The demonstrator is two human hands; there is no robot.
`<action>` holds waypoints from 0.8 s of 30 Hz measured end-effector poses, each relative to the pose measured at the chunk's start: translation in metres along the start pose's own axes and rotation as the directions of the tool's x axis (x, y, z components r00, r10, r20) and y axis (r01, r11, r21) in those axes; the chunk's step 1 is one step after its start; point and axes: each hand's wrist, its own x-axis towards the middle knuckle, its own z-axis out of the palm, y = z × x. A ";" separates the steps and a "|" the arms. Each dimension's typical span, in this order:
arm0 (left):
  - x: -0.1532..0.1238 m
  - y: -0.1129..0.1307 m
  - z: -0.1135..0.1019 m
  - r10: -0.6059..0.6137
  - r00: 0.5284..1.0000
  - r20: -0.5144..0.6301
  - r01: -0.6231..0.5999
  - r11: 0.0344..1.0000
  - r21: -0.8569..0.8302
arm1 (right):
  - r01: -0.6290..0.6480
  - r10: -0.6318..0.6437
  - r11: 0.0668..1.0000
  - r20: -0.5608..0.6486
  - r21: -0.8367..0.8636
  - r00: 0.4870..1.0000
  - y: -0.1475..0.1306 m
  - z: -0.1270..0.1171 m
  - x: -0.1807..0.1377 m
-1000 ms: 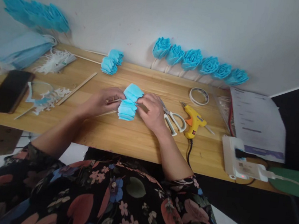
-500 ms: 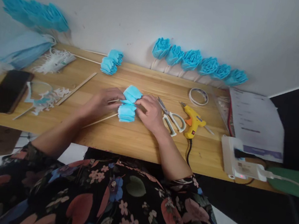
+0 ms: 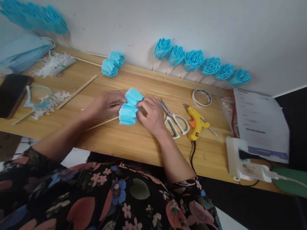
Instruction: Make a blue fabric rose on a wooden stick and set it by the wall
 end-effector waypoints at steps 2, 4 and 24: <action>0.001 0.000 -0.001 0.015 1.000 -0.001 -0.015 1.000 -0.007 | 0.000 0.000 1.000 0.002 0.022 1.000 0.001 0.000 0.001; 0.002 0.000 -0.002 0.026 1.000 -0.011 -0.026 1.000 -0.009 | 0.008 -0.007 0.998 -0.009 0.059 1.000 0.002 -0.001 0.001; -0.008 -0.026 -0.029 -0.195 0.978 0.080 0.147 0.904 0.401 | -0.117 0.121 0.988 -0.035 0.098 0.992 0.018 -0.004 0.005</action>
